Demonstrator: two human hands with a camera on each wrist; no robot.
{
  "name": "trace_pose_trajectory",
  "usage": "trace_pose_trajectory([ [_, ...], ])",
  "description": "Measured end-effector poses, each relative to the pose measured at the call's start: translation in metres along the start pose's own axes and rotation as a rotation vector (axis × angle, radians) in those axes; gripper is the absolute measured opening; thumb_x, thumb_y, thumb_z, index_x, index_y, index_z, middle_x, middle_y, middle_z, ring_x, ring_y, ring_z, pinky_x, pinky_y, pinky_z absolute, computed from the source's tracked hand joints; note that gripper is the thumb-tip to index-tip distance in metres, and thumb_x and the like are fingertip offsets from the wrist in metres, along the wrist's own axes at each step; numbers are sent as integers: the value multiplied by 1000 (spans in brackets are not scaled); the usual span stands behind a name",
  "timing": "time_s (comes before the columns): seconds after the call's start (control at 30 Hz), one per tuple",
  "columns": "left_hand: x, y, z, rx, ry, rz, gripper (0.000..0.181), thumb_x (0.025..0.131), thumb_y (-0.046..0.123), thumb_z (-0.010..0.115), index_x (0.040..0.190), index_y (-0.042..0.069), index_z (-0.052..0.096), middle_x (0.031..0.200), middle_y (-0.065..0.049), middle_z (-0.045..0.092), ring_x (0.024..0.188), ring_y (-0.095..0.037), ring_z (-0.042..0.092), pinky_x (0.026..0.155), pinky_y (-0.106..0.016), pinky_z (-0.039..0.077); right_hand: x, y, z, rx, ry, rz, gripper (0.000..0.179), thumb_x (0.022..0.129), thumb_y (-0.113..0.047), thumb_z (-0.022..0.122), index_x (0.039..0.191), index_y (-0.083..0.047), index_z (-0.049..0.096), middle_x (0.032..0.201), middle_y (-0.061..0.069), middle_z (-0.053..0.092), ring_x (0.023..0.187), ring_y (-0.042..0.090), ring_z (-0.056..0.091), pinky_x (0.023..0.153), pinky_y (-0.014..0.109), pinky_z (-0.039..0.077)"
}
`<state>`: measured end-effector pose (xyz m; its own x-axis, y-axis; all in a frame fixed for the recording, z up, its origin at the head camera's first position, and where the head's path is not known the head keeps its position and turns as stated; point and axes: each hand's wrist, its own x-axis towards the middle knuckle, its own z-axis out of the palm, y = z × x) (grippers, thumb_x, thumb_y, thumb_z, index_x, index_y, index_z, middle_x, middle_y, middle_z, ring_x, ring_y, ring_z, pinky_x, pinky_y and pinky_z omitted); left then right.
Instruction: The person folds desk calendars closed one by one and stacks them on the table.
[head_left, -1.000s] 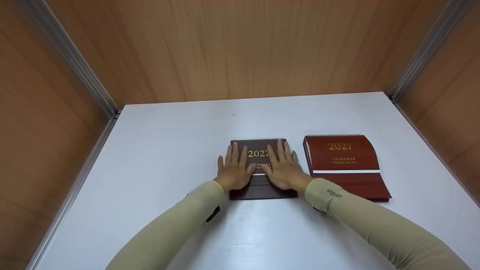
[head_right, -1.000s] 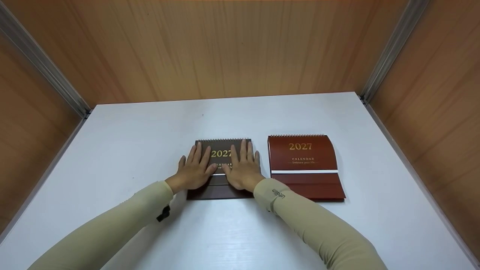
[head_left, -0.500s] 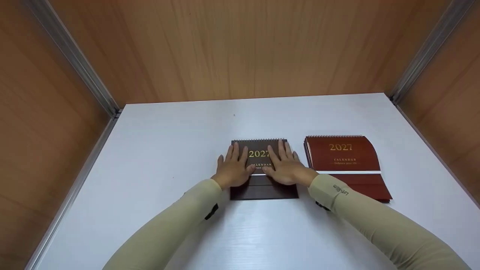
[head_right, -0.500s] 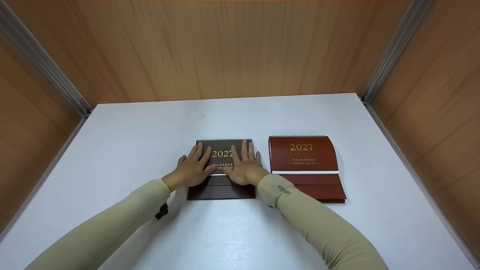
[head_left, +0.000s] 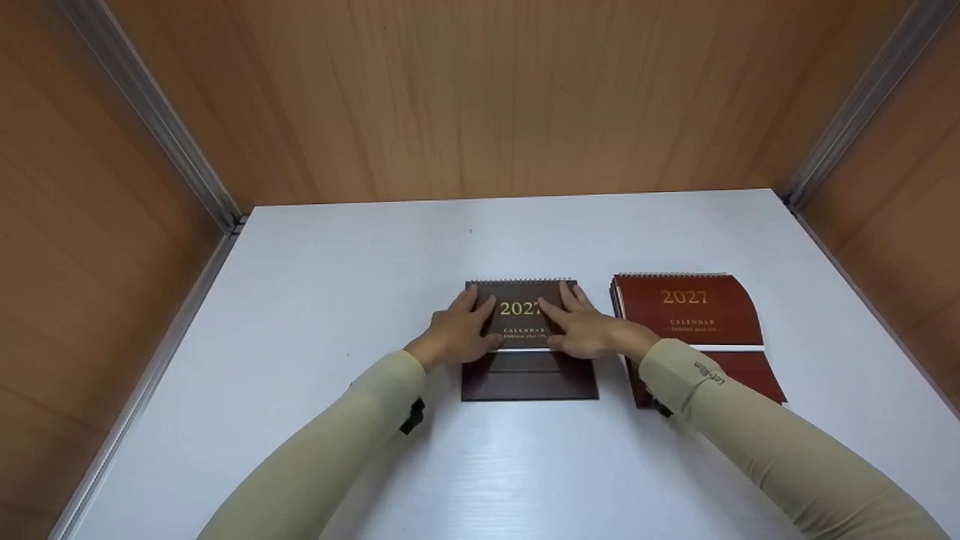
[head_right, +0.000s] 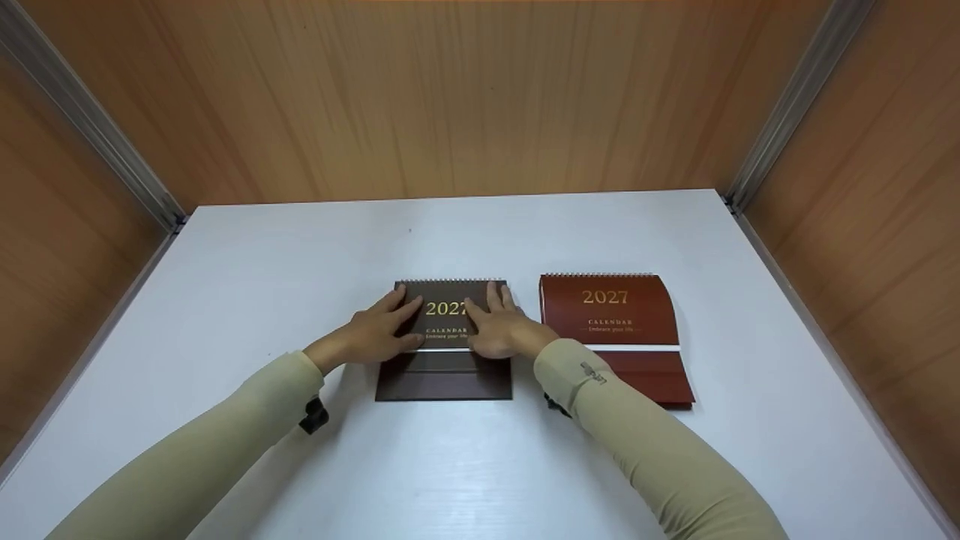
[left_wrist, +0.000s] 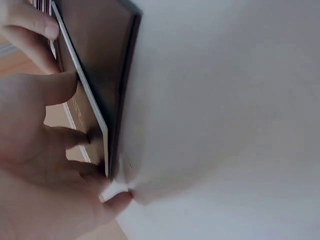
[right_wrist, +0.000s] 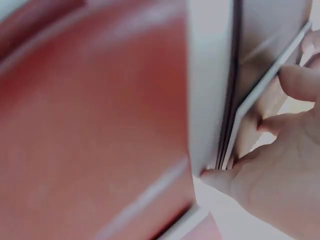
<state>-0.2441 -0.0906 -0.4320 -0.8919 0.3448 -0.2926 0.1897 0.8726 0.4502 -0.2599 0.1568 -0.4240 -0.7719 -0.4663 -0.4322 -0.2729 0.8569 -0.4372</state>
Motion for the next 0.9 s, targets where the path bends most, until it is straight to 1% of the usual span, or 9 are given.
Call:
trace_pose_trajectory([
  [0.13, -3, -14, -7, -113, 30, 39, 66, 110, 36, 57, 167, 10, 35, 176, -17, 16, 163, -36, 17, 130, -59, 19, -4, 2, -7, 80, 16, -18, 69, 111, -27, 48, 171, -10, 17, 176, 22, -10, 161, 45, -13, 128, 68, 1],
  [0.27, -6, -24, -13, -208, 81, 98, 61, 109, 29, 59, 163, 7, 41, 171, -20, 30, 158, -40, 29, 129, -55, 25, -10, 6, -16, 175, 73, -33, 72, 110, -23, 48, 171, -7, 13, 176, 25, -3, 162, 47, -2, 129, 66, 4],
  [0.37, -9, -30, -17, -251, 107, 108, 59, 109, 27, 59, 162, 7, 43, 166, -21, 38, 152, -41, 40, 125, -55, 33, -16, 9, -25, 248, 103, -25, 74, 110, -24, 48, 171, -6, 10, 175, 27, 2, 161, 47, 3, 129, 65, 7],
  [0.43, -11, -32, -21, -285, 112, 98, 58, 109, 26, 58, 162, 8, 43, 162, -22, 43, 147, -41, 46, 122, -56, 38, -20, 12, -30, 304, 107, -2, 75, 110, -26, 48, 171, -8, 9, 175, 27, 5, 161, 47, 4, 129, 65, 8],
  [0.5, -13, -35, -25, -337, 103, 80, 59, 109, 27, 57, 163, 7, 42, 161, -23, 44, 144, -43, 50, 119, -56, 42, -23, 14, -35, 381, 94, 39, 77, 110, -29, 49, 172, -10, 8, 175, 25, 9, 162, 46, 9, 129, 65, 14],
  [0.57, -16, -36, -28, -406, 83, 46, 60, 109, 28, 57, 164, 8, 40, 161, -23, 45, 144, -43, 51, 118, -56, 44, -26, 15, -40, 460, 77, 75, 77, 110, -31, 49, 171, -9, 9, 174, 25, 14, 160, 46, 17, 127, 64, 21],
  [0.67, -20, -38, -33, -504, 56, -9, 65, 108, 30, 57, 166, 9, 36, 162, -22, 45, 145, -41, 50, 118, -54, 43, -30, 18, -45, 583, 42, 116, 78, 109, -33, 51, 170, -6, 11, 171, 27, 24, 156, 46, 30, 126, 61, 30],
  [0.77, -21, -40, -35, -628, 18, -61, 68, 108, 29, 56, 167, 8, 30, 160, -23, 46, 141, -39, 53, 118, -51, 45, -32, 22, -48, 694, 0, 131, 81, 109, -33, 53, 169, -1, 9, 168, 29, 29, 153, 45, 36, 127, 56, 31],
  [0.9, -21, -42, -34, -813, -40, -102, 71, 109, 24, 54, 168, 3, 21, 158, -25, 46, 135, -36, 58, 117, -47, 47, -31, 27, -49, 834, -63, 133, 86, 108, -29, 55, 167, 5, 2, 167, 32, 26, 154, 45, 34, 127, 51, 31],
])
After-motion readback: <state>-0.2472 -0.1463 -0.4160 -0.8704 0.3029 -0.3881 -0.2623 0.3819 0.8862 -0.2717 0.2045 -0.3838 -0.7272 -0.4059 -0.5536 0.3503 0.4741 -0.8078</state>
